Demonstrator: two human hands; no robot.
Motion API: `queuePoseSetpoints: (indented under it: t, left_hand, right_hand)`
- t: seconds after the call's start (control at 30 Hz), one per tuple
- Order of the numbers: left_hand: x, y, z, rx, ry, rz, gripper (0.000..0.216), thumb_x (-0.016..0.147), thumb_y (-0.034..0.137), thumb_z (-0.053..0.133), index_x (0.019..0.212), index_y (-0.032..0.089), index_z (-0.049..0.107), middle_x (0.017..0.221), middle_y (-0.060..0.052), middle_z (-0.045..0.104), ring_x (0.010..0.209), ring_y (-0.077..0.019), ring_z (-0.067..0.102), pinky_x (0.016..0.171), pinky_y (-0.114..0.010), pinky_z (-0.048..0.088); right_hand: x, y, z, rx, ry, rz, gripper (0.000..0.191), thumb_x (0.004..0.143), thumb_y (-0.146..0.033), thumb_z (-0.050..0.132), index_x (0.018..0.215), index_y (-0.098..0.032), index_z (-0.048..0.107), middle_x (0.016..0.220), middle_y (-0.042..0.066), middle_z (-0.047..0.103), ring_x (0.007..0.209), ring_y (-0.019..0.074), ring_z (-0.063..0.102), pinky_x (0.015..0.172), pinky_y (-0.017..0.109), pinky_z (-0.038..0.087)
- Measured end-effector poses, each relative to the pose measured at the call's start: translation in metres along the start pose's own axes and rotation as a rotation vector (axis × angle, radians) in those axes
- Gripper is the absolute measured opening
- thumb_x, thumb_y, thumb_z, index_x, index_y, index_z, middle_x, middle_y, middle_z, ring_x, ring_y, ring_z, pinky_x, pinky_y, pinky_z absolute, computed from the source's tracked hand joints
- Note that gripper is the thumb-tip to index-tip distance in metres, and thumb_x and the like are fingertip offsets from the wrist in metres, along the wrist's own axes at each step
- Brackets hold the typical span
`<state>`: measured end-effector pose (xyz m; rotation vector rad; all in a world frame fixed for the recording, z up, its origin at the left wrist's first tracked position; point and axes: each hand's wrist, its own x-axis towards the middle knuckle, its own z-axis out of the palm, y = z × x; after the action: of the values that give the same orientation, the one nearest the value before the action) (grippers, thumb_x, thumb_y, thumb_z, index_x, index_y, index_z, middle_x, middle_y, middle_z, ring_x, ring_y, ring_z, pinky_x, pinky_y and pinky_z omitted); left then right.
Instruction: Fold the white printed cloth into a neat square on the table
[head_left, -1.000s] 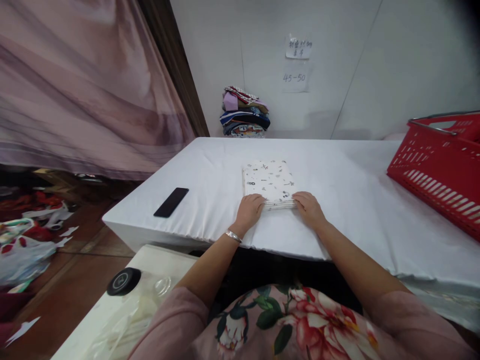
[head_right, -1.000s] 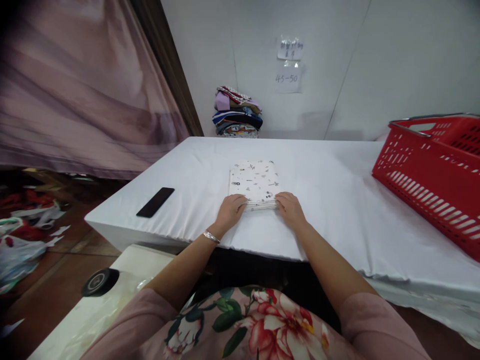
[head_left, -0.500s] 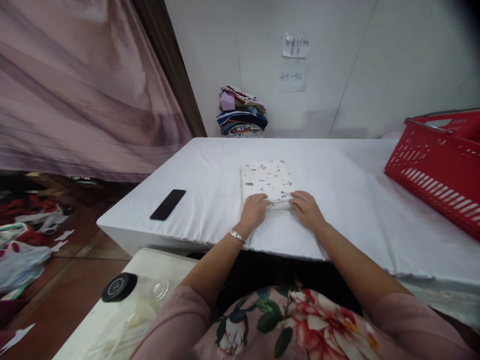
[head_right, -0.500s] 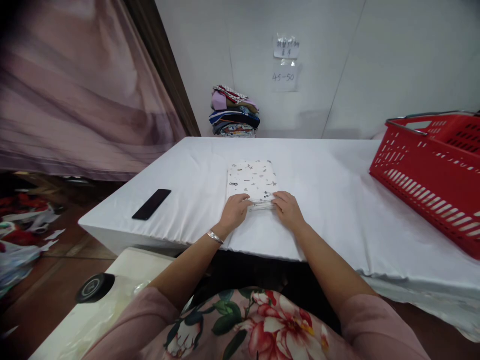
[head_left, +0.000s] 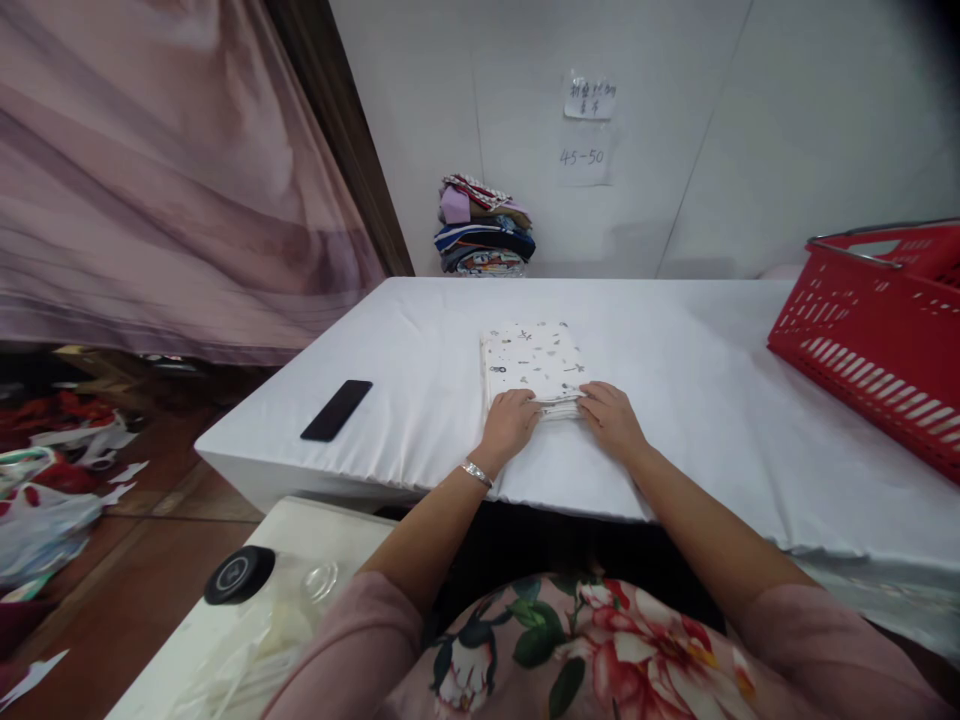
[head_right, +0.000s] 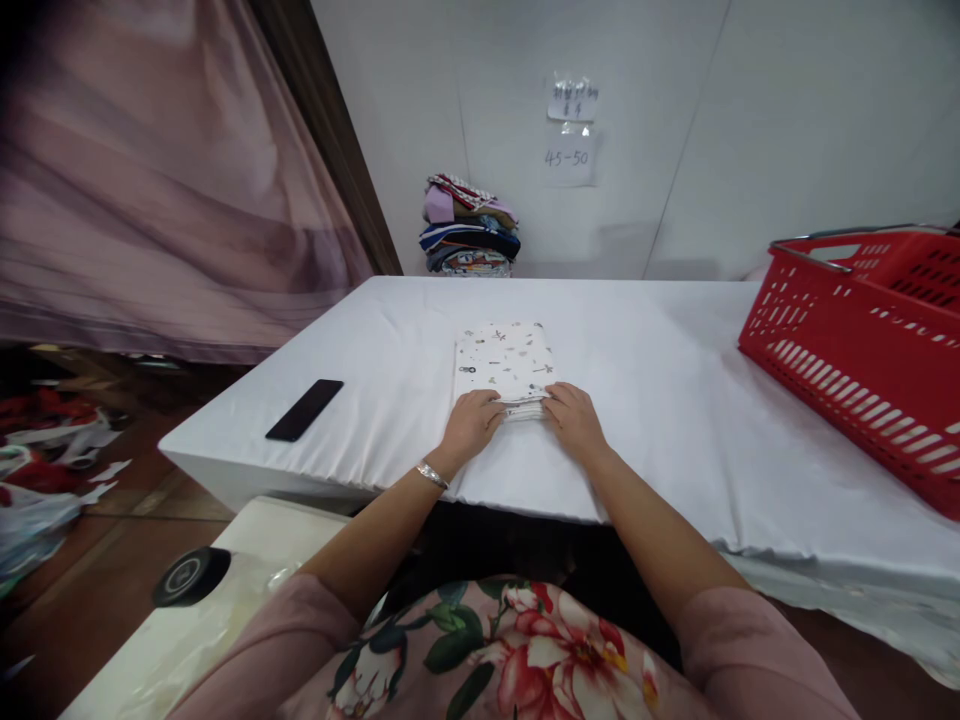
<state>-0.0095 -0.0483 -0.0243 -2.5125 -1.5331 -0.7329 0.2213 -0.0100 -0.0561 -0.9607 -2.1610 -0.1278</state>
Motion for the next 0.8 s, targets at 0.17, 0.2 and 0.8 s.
queuePoseSetpoints:
  t: [0.17, 0.2, 0.8]
  left_hand:
    - [0.0011, 0.0026, 0.0005, 0.011, -0.008, -0.018, 0.018, 0.09, 0.023, 0.048, 0.091, 0.022, 0.066, 0.108, -0.005, 0.061, 0.1, -0.02, 0.052, 0.085, -0.036, 0.042]
    - [0.0011, 0.0028, 0.0005, 0.012, -0.007, -0.019, 0.017, 0.09, 0.023, 0.048, 0.091, 0.023, 0.066, 0.108, -0.005, 0.061, 0.1, -0.02, 0.052, 0.085, -0.036, 0.041]
    - [-0.0033, 0.0033, 0.0073, 0.019, 0.056, 0.02, 0.015, 0.089, 0.016, 0.046, 0.091, 0.019, 0.06, 0.112, -0.007, 0.059, 0.105, -0.0196, 0.051, 0.089, -0.037, 0.042]
  right_hand:
    - [0.002, -0.004, 0.0002, -0.009, 0.0, 0.012, 0.021, 0.09, -0.02, 0.045, 0.092, -0.023, 0.065, 0.115, 0.007, 0.063, 0.113, 0.0258, 0.051, 0.094, 0.048, 0.042]
    - [0.0024, -0.0049, -0.0003, 0.0, 0.004, 0.011, 0.021, 0.09, -0.019, 0.044, 0.091, -0.023, 0.065, 0.115, 0.007, 0.063, 0.113, 0.0255, 0.05, 0.094, 0.048, 0.042]
    - [0.0024, -0.0105, -0.0076, 0.082, -0.047, 0.021, 0.021, 0.091, -0.018, 0.038, 0.089, -0.022, 0.058, 0.109, 0.009, 0.064, 0.105, 0.0238, 0.055, 0.09, 0.046, 0.043]
